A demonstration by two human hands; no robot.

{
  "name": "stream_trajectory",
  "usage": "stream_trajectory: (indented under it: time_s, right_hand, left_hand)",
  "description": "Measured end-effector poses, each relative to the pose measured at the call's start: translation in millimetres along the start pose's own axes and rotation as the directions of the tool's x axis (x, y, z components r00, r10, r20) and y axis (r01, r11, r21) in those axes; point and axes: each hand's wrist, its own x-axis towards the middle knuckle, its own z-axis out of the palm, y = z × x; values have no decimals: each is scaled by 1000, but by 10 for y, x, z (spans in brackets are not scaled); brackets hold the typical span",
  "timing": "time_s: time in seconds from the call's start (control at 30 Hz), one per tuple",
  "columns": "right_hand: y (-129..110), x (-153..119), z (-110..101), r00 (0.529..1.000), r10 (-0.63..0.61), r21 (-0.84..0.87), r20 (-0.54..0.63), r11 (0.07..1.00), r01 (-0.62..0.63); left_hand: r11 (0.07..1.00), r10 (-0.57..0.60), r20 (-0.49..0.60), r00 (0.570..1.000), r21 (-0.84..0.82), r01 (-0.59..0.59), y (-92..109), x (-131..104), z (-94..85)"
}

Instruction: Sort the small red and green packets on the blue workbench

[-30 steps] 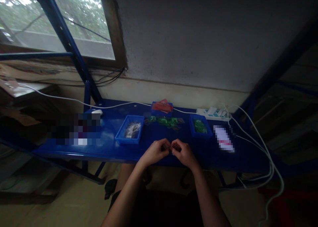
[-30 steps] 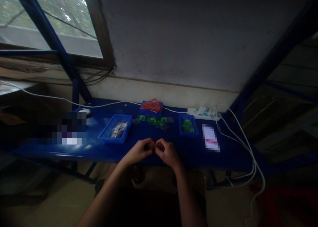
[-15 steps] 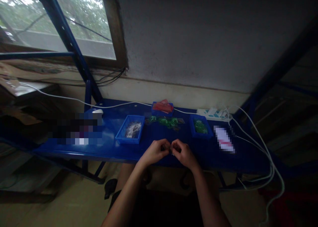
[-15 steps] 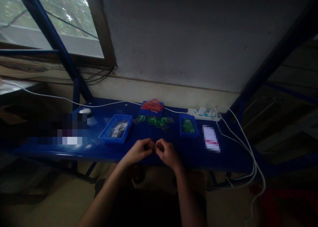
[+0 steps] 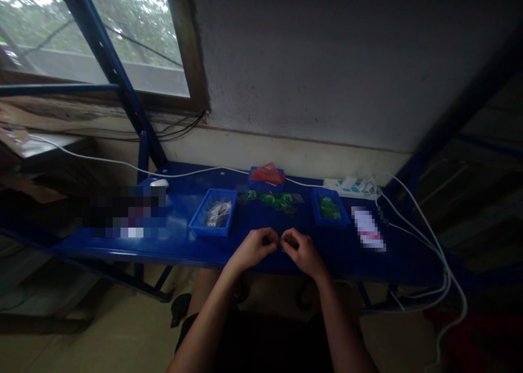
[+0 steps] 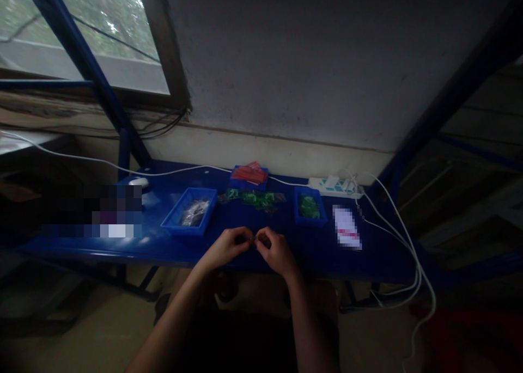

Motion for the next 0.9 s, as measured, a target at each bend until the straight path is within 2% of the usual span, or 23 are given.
stream_trajectory:
  time_s: [0.3, 0.9]
  right_hand:
    - [-20, 0, -1, 1000, 0, -6, 27, 1000, 1]
    - [-11, 1, -5, 1000, -2, -30, -3, 1000, 2]
  left_hand:
    - [999, 9, 37, 999, 39, -10, 7, -9, 0]
    - [999, 23, 12, 1000, 32, -24, 46, -18, -19]
